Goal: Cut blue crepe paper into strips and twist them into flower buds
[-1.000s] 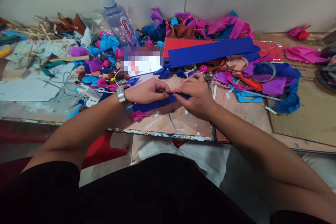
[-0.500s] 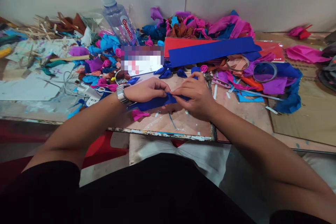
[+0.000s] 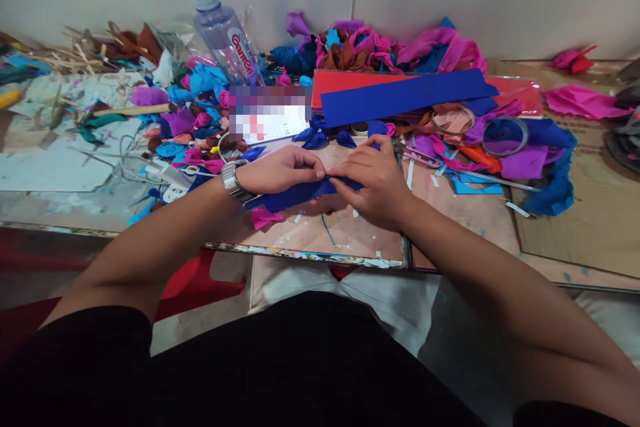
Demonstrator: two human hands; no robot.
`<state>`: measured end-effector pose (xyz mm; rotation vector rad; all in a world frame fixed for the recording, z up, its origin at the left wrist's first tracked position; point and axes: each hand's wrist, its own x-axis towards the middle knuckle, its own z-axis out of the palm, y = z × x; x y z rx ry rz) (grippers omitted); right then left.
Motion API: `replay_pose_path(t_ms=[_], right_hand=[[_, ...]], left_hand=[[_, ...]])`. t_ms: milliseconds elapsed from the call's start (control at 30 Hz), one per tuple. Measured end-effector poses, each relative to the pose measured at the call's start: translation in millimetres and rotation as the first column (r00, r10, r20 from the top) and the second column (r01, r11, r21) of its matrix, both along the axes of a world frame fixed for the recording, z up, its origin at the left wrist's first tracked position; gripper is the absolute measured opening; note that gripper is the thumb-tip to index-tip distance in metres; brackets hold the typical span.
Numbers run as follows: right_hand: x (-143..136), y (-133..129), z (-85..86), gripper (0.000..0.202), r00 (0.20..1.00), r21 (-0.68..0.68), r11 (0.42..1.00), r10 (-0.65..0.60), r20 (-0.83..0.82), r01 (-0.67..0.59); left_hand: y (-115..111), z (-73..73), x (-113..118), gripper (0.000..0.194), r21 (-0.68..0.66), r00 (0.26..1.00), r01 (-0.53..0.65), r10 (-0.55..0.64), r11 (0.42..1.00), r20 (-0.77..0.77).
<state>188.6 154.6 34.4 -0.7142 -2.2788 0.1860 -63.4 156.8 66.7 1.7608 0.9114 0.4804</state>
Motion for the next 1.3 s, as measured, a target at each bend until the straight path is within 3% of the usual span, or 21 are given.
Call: replay_pose_path(t_ms=[133,600,733,833,1033,1167,1300], right_hand=[[-1.3,-1.2,0.5,0.009,1.0,0.005,1.0,-0.013,0.012,0.013],[-3.9,-1.5,-0.4,0.009,0.998,-0.016,0.998,-0.057,0.013,0.057],[-4.7,-0.7,-2.7,0.007,0.995,-0.034,0.996,-0.09,-0.036,0.088],[-4.5,-0.7,-4.1,0.008,0.994,-0.041,0.995,-0.098,-0.047,0.096],[-4.7,0.6,-6.3,0.008,0.99,-0.109,0.988,-0.117,-0.073,0.109],[-5.4,1.9,-7.2,0.007,0.991,-0.127,0.985,-0.124,-0.053,0.117],[-6.6,1.1,-6.2,0.006,0.993,-0.132,0.986,-0.11,-0.045,0.104]], left_hand=[[1.2,-2.5,0.7,0.029,0.095,1.0,-0.003,0.005,0.996,-0.026],[0.9,-8.0,0.1,0.033,0.152,1.0,0.001,-0.001,0.988,0.002],[-4.5,-7.0,2.8,0.034,0.254,0.999,-0.024,0.029,0.967,-0.017],[-9.8,-6.4,4.9,0.034,0.38,0.995,-0.049,0.08,0.924,-0.066],[-15.2,-9.2,7.8,0.032,0.632,0.957,-0.043,0.213,0.774,-0.196],[-14.9,-13.9,8.8,0.034,0.722,0.927,0.014,0.262,0.692,-0.269],[-17.9,-15.3,10.6,0.035,0.762,0.926,0.041,0.261,0.646,-0.271]])
